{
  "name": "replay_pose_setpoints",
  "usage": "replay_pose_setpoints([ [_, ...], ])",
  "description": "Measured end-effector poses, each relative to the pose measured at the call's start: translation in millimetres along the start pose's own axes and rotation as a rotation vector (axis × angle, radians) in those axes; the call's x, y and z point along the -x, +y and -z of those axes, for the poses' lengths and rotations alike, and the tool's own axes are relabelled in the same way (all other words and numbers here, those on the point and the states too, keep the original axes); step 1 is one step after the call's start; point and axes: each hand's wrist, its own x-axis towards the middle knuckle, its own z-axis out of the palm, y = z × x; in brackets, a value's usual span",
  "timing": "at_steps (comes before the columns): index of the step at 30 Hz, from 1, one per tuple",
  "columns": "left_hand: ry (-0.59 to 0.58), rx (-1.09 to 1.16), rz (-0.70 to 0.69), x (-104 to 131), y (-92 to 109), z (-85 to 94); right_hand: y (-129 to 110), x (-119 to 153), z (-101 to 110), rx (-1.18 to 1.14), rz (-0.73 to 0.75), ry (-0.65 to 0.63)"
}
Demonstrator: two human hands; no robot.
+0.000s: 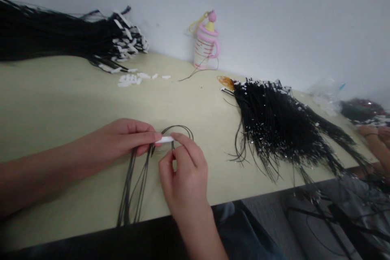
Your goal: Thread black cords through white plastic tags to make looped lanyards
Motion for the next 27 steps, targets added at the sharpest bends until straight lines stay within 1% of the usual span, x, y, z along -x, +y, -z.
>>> replay_pose_setpoints([
  [5,0.0,-0.001,0.001,-0.3,0.1,0.1,2.5,1.5,-2.0,0.009,-0.004,-0.036],
  [12,-0.001,0.003,0.003,-0.3,-1.5,-0.3,2.7,3.1,-1.8,-0.003,0.006,-0.04],
  [15,0.037,0.041,-0.021,-2.1,-3.2,0.4,2.3,0.9,0.9,0.023,0.02,-0.04],
  [18,0.094,0.126,-0.077,-4.3,-0.4,6.3,4.0,-2.5,8.7,0.077,-0.015,-0.02],
  [19,0.107,0.165,-0.106,-4.6,2.0,9.5,5.3,-3.7,12.4,0.067,-0.052,-0.041],
  [20,0.113,0.206,-0.137,-4.5,5.0,12.9,7.0,-4.8,16.2,0.026,-0.106,-0.088],
  [23,0.104,0.306,-0.226,-1.1,15.3,22.4,14.1,-7.2,25.6,-0.221,-0.358,-0.346],
  [24,0.088,0.312,-0.252,1.1,18.2,24.5,16.8,-7.7,27.1,-0.305,-0.442,-0.41],
  [25,0.057,0.299,-0.28,3.6,20.5,25.8,19.5,-8.1,27.7,-0.376,-0.516,-0.435],
  [27,-0.027,0.223,-0.326,9.0,23.0,26.5,24.6,-8.9,26.7,-0.482,-0.625,-0.392],
])
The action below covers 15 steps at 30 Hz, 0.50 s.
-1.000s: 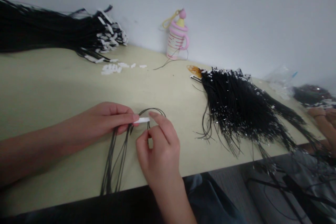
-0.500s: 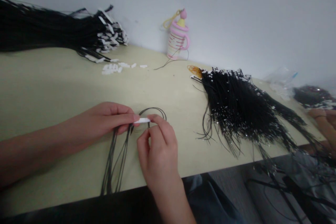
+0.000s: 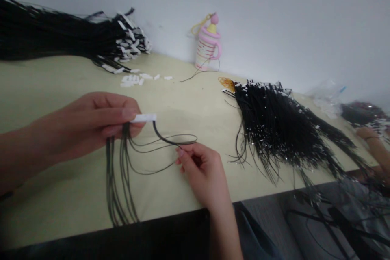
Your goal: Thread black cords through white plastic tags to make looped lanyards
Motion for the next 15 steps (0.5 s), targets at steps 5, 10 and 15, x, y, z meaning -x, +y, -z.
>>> replay_pose_setpoints([
  [5,-0.286,-0.242,0.033,8.5,0.0,-4.7,8.6,-6.6,4.4,-0.275,-0.039,0.144],
  [10,-0.301,-0.424,0.121,4.1,-10.6,-10.1,14.6,-3.5,15.6,0.112,0.055,0.199],
  [15,-0.048,-0.464,0.247,-3.9,-26.9,-14.1,-6.6,8.8,10.2,0.547,0.221,0.431],
])
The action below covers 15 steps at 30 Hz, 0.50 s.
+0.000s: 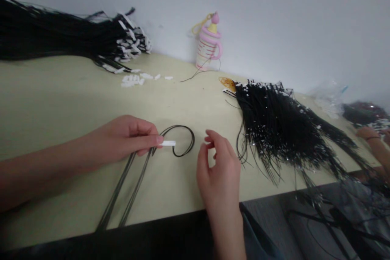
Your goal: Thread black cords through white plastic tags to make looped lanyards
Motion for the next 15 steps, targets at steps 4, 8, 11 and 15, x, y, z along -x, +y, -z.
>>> replay_pose_setpoints([
  [4,0.083,0.082,0.046,-2.5,-4.3,-4.1,-31.5,11.2,-8.3,-0.173,0.006,-0.214],
  [8,0.104,0.143,0.026,-1.4,-5.9,-5.3,-42.4,21.5,-30.6,-0.322,0.022,-0.372],
  [11,0.1,0.16,0.013,-0.7,-5.5,-5.5,-39.8,23.7,-39.9,-0.346,0.01,-0.361],
  [15,0.081,0.196,0.007,-0.2,-2.9,-5.8,-36.5,21.7,-40.1,-0.337,0.003,-0.37],
])
